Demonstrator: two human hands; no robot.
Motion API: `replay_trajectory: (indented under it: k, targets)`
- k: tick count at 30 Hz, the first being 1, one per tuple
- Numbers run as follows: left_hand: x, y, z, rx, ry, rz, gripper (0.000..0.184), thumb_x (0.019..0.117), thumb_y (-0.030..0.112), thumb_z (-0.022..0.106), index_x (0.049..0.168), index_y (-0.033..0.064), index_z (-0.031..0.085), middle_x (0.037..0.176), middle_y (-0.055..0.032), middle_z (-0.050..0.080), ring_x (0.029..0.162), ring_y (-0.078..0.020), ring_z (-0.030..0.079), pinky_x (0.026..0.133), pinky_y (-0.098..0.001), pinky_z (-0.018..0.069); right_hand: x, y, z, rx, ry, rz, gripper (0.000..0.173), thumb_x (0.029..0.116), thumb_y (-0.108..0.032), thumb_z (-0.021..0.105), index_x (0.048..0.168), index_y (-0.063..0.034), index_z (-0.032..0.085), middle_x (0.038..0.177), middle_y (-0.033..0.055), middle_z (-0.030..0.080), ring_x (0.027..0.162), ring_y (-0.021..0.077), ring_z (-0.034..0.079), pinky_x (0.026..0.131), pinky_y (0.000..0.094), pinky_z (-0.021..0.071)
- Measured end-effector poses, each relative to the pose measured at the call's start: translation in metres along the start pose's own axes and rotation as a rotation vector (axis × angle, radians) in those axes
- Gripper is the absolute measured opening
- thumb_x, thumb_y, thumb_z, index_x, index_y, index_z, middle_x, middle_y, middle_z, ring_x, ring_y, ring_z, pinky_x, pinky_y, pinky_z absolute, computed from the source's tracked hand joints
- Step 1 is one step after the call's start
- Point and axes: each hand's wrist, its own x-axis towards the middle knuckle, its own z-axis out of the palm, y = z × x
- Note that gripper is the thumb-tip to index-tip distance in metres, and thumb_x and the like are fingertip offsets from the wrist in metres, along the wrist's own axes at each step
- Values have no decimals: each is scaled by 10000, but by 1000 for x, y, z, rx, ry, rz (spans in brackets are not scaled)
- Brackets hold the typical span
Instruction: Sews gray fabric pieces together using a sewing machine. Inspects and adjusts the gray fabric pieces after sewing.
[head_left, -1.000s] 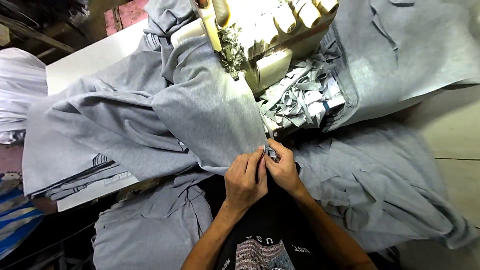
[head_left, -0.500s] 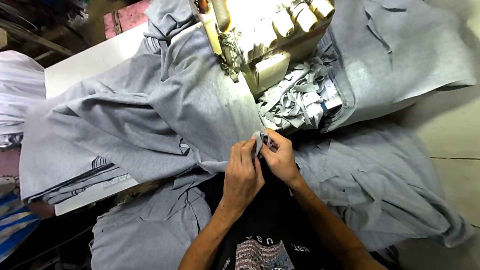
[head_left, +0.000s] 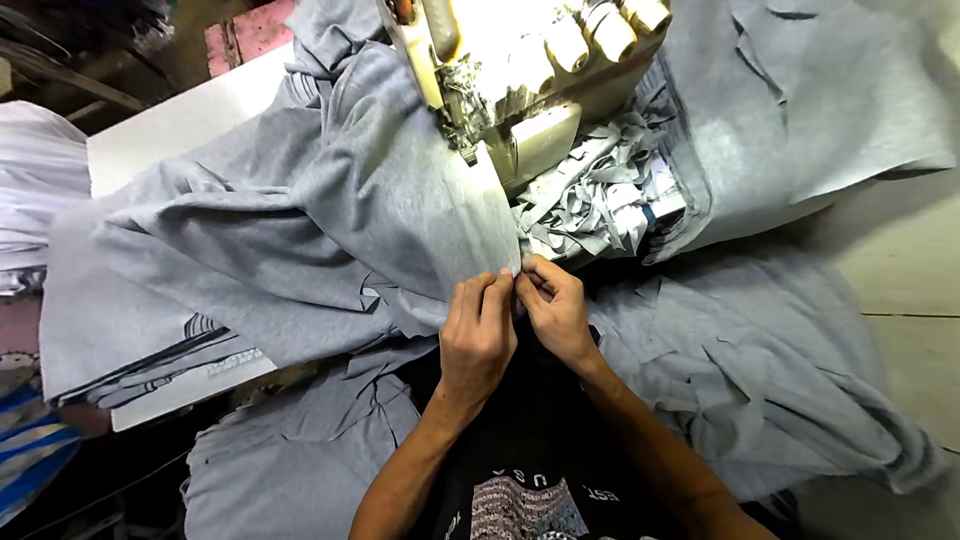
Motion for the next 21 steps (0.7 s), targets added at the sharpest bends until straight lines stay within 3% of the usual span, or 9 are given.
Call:
replay_trajectory:
  k: [9, 13, 15, 17, 19, 20, 21]
  targets:
    - [41, 4, 2, 61, -39, -30, 186, 946, 73, 688, 1105, -15, 729, 1003, -141, 658, 798, -201, 675, 642, -284, 574, 22, -3, 10, 11, 10, -39, 157, 970, -5, 597, 1105, -18, 674, 903, 24, 700, 767, 53, 671, 698, 212, 586]
    - [39, -5, -5, -41, -97, -61, 244, 979, 105, 655, 1201, 27, 716, 1090, -117, 661, 756, -161, 653, 601, -290, 564, 25, -2, 10, 2, 19, -40, 141, 975, -47, 626, 1107, -38, 677, 871, 13, 681, 730, 63, 647, 662, 219, 570]
    - [29, -23, -24, -164, -79, -58, 212, 1001, 144, 642, 1180, 64, 725, 1071, -68, 691, 819, -117, 653, 675, -277, 568, 22, -2, 8, -21, 11, -35, 129, 984, -103, 657, 1100, -52, 678, 853, 6, 674, 720, 69, 644, 654, 228, 573]
    - [10, -54, -53, -138, -35, -79, 256, 999, 232, 662, 1214, 97, 698, 1131, -67, 695, 997, -152, 658, 840, -334, 564, 16, 1, 4, -86, -14, -42, 158, 981, -166, 680, 1098, -61, 685, 879, 2, 671, 750, 64, 644, 674, 230, 570]
    - [-19, -101, -85, 66, -67, -177, 528, 945, 407, 712, 1350, 90, 598, 1296, -165, 623, 1212, -308, 572, 1017, -487, 464, 7, 5, 0, -149, -61, -55, 183, 972, -225, 703, 1062, -66, 694, 920, 11, 668, 809, 74, 643, 725, 247, 568]
    - [-35, -127, -99, 157, -122, -237, 651, 918, 483, 716, 1387, 61, 555, 1347, -231, 576, 1267, -405, 517, 1066, -578, 401, 3, 7, -1, -168, -81, -59, 189, 970, -255, 709, 1024, -74, 702, 930, 12, 658, 842, 80, 637, 754, 254, 564]
    - [-51, -152, -110, 216, -164, -280, 663, 914, 508, 701, 1354, 28, 577, 1311, -282, 572, 1246, -483, 500, 1058, -650, 362, 0, 9, -3, -174, -102, -58, 196, 971, -275, 709, 993, -80, 706, 929, 12, 647, 871, 90, 629, 783, 263, 556]
